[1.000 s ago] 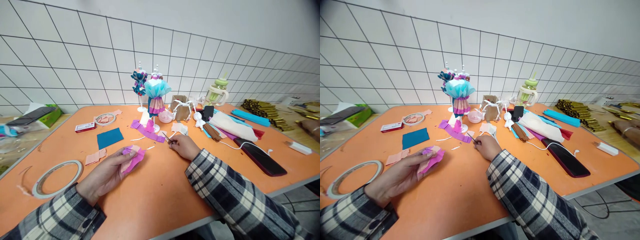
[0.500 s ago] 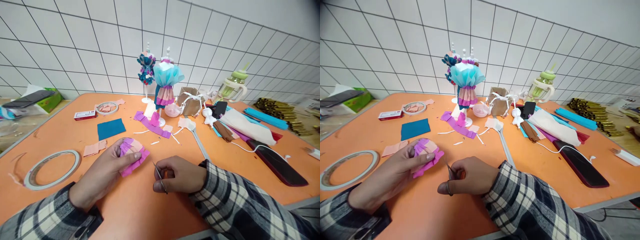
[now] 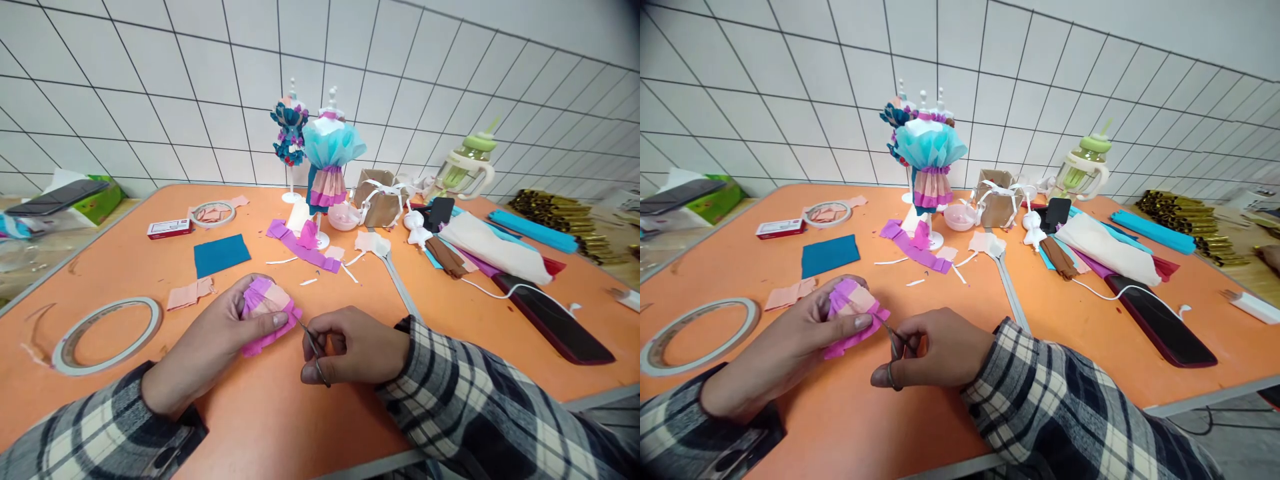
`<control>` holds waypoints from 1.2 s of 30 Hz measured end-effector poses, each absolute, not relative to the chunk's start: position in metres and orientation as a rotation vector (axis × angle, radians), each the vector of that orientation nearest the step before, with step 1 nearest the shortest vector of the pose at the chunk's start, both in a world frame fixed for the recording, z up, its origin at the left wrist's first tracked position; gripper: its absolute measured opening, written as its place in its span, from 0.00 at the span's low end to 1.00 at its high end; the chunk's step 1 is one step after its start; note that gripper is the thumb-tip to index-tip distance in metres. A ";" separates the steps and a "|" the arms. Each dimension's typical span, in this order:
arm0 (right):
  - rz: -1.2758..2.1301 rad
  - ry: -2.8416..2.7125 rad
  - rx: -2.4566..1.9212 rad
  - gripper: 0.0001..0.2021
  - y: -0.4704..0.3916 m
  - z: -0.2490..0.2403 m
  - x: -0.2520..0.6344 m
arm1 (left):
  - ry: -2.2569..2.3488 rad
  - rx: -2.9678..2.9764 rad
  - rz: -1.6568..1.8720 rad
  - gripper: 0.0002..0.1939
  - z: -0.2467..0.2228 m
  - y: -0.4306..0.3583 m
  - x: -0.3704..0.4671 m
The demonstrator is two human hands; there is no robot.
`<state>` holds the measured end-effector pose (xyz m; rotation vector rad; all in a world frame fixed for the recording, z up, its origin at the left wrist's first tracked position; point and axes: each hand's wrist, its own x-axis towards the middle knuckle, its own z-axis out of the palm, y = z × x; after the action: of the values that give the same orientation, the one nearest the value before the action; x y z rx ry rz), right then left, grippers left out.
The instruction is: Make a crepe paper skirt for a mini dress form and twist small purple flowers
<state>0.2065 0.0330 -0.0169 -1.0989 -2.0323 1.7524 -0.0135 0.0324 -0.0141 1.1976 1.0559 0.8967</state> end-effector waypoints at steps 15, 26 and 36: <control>1.757 -2.037 -1.061 0.17 0.033 -0.018 0.208 | 1.043 1.219 0.889 0.17 -0.017 0.035 -0.016; 1.726 -2.010 -1.044 0.17 0.034 -0.023 0.207 | 1.152 1.298 0.895 0.21 -0.017 0.037 -0.018; 1.759 -2.045 -1.038 0.18 0.034 -0.014 0.209 | 1.224 1.382 0.876 0.19 -0.011 0.035 -0.018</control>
<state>0.2088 0.0339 -0.0141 -1.0380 -2.0452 1.7585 -0.0177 0.0348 -0.0109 1.3824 1.2236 0.8759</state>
